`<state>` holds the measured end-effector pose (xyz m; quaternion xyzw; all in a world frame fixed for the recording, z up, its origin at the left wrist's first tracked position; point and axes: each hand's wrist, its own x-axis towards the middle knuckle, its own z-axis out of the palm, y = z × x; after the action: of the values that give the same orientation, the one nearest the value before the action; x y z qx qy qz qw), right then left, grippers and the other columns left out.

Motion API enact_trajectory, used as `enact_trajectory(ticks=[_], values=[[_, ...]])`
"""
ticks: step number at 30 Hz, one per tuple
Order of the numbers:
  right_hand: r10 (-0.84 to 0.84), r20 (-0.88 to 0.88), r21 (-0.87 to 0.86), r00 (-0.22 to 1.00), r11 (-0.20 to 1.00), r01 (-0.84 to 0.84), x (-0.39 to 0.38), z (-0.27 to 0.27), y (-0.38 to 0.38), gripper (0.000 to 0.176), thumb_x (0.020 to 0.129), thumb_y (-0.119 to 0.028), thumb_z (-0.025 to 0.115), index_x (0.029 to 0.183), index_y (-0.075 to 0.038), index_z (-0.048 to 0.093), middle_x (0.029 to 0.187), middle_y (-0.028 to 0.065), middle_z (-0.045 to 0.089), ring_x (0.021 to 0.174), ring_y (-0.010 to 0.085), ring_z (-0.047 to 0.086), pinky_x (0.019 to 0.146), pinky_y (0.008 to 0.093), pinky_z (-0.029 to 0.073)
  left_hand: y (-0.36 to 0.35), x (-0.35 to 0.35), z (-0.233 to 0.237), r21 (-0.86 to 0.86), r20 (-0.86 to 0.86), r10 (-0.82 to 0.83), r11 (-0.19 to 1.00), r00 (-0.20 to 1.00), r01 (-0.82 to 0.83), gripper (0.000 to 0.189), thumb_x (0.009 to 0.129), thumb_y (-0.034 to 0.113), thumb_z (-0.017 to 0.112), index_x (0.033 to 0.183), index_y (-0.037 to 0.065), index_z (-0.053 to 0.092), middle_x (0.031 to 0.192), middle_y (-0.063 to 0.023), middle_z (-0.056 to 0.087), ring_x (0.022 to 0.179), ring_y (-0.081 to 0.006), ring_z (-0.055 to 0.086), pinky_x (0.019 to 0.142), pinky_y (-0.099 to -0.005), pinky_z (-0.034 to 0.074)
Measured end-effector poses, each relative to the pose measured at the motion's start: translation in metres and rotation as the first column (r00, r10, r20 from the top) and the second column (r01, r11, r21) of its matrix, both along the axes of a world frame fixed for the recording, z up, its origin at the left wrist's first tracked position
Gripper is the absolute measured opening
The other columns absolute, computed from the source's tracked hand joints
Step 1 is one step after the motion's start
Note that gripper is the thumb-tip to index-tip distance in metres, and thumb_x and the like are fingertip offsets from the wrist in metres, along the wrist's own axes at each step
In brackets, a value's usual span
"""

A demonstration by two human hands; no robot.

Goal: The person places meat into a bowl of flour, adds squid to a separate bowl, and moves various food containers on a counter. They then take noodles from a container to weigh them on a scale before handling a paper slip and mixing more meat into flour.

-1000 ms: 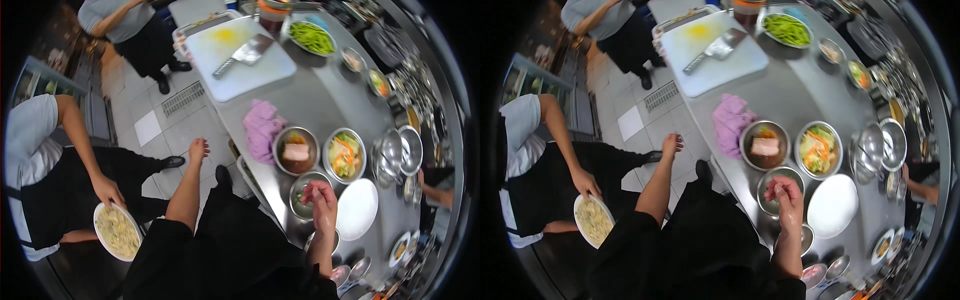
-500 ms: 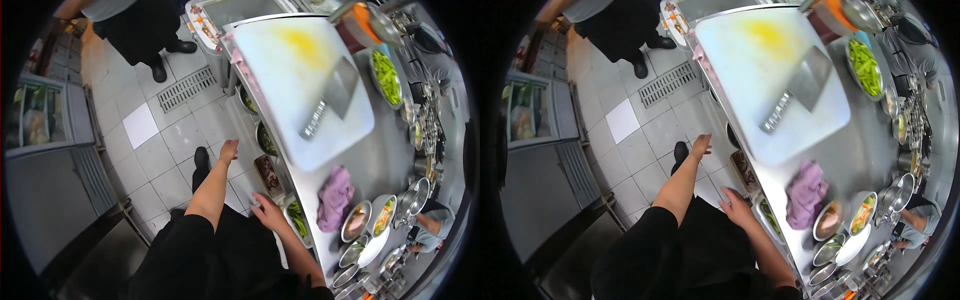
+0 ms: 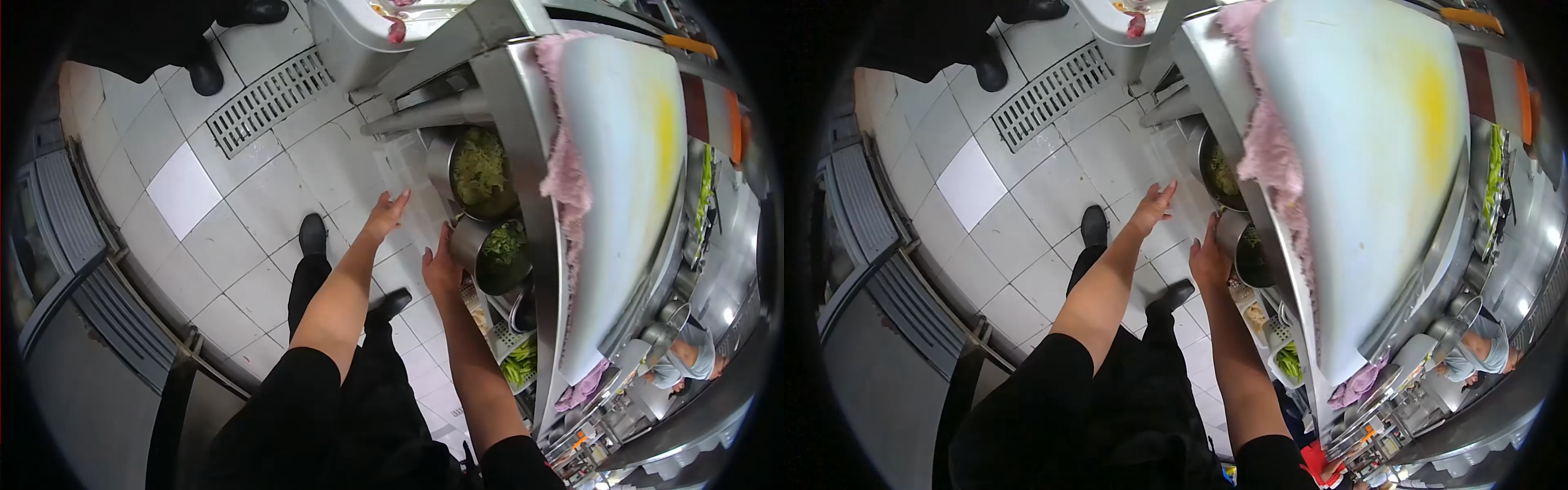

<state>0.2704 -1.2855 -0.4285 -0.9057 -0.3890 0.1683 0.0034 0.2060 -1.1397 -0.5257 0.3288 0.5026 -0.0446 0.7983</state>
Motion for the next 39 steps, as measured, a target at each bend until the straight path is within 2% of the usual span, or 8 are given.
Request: enact_trajectory(ticks=[4, 18, 21, 23, 26, 28, 31, 39], values=[[-0.256, -0.195, -0.4, 0.947, 0.902, 0.162, -0.002, 0.012, 0.019, 0.067, 0.085, -0.018, 0.055, 0.142, -0.011, 0.021, 0.139, 0.0234, 0.031, 0.13, 0.0402, 0.027, 0.104, 0.0472, 0.029, -0.008, -0.05, -0.032, 0.041, 0.025, 0.053, 0.998, 0.998, -0.054, 0.093, 0.079, 0.06, 0.057, 0.139, -0.002, 0.021, 0.111, -0.0139, 0.052, 0.093, -0.02, 0.054, 0.068, -0.0312, 0.05], [0.158, 0.143, -0.26, 0.977, 0.959, -0.117, 0.005, -0.022, -0.018, 0.074, 0.091, -0.022, 0.049, 0.145, -0.021, -0.002, 0.129, 0.0284, 0.044, 0.116, 0.043, 0.046, 0.089, 0.0484, 0.044, -0.003, -0.212, -0.004, 0.305, -0.254, 0.169, 0.949, 0.952, -0.087, 0.054, 0.09, 0.053, 0.044, 0.107, 0.003, 0.054, 0.091, -0.0088, 0.06, 0.078, -0.0177, 0.058, 0.066, -0.0297, 0.048], [0.105, 0.029, -0.3, 0.994, 0.95, -0.091, 0.008, -0.016, -0.013, 0.075, 0.091, -0.022, 0.049, 0.145, -0.021, -0.003, 0.132, 0.0276, 0.04, 0.116, 0.0428, 0.046, 0.088, 0.0483, 0.045, -0.001, -0.215, 0.0, 0.408, -0.478, -0.024, 0.879, 0.878, 0.246, 0.046, 0.09, 0.045, 0.05, 0.1, 0.001, 0.056, 0.089, -0.0153, 0.061, 0.077, -0.0252, 0.059, 0.066, -0.0341, 0.048], [-0.018, -0.074, -0.311, 0.997, 0.95, -0.006, 0.005, -0.009, -0.005, 0.074, 0.085, -0.017, 0.056, 0.144, -0.013, 0.012, 0.142, 0.0249, 0.024, 0.128, 0.044, 0.029, 0.103, 0.0459, 0.033, 0.016, -0.181, 0.069, 0.728, -0.575, 0.233, 0.583, 0.785, 0.361, 0.033, 0.087, 0.033, 0.056, 0.093, 0.0, 0.058, 0.085, -0.0191, 0.06, 0.078, -0.0311, 0.059, 0.068, -0.0387, 0.047], [-0.035, -0.097, -0.306, 0.995, 0.952, 0.004, 0.005, -0.007, -0.004, 0.073, 0.085, -0.016, 0.056, 0.144, -0.014, 0.012, 0.142, 0.0255, 0.024, 0.126, 0.0449, 0.032, 0.099, 0.045, 0.038, 0.006, -0.124, 0.027, 0.838, -0.285, -0.057, 0.47, 0.957, 0.277, 0.025, 0.083, 0.025, 0.059, 0.095, 0.003, 0.059, 0.089, -0.0115, 0.062, 0.081, -0.0299, 0.06, 0.078, -0.0432, 0.044], [-0.004, -0.06, -0.277, 0.998, 0.961, -0.013, 0.006, -0.013, -0.008, 0.073, 0.085, -0.016, 0.056, 0.144, -0.014, 0.012, 0.142, 0.0254, 0.024, 0.125, 0.0452, 0.033, 0.097, 0.0452, 0.04, -0.004, -0.066, -0.003, 0.897, -0.43, 0.035, -0.094, 0.902, 0.432, 0.027, 0.082, 0.024, 0.058, 0.101, 0.005, 0.058, 0.098, -0.0091, 0.061, 0.092, -0.0268, 0.058, 0.088, -0.0452, 0.039], [0.087, 0.042, -0.245, 0.995, 0.967, -0.074, 0.008, -0.024, -0.016, 0.073, 0.086, -0.016, 0.055, 0.144, -0.015, 0.011, 0.142, 0.025, 0.024, 0.125, 0.0453, 0.034, 0.093, 0.0454, 0.044, -0.017, -0.037, -0.024, 0.57, -0.803, -0.153, 0.087, 0.576, 0.817, 0.03, 0.084, 0.022, 0.054, 0.11, 0.008, 0.057, 0.108, -0.0094, 0.058, 0.106, -0.0252, 0.053, 0.097, -0.0459, 0.033], [-0.074, -0.081, -0.307, 0.994, 0.95, 0.046, 0.005, -0.014, -0.005, 0.074, 0.086, -0.015, 0.054, 0.145, -0.016, 0.009, 0.144, 0.0241, 0.02, 0.127, 0.0432, 0.032, 0.094, 0.044, 0.043, -0.106, -0.067, 0.016, 0.436, -0.642, -0.644, 0.14, 0.416, 0.889, 0.027, 0.084, 0.027, 0.053, 0.106, 0.013, 0.061, 0.108, -0.0087, 0.054, 0.106, -0.0248, 0.05, 0.087, -0.0409, 0.039]])
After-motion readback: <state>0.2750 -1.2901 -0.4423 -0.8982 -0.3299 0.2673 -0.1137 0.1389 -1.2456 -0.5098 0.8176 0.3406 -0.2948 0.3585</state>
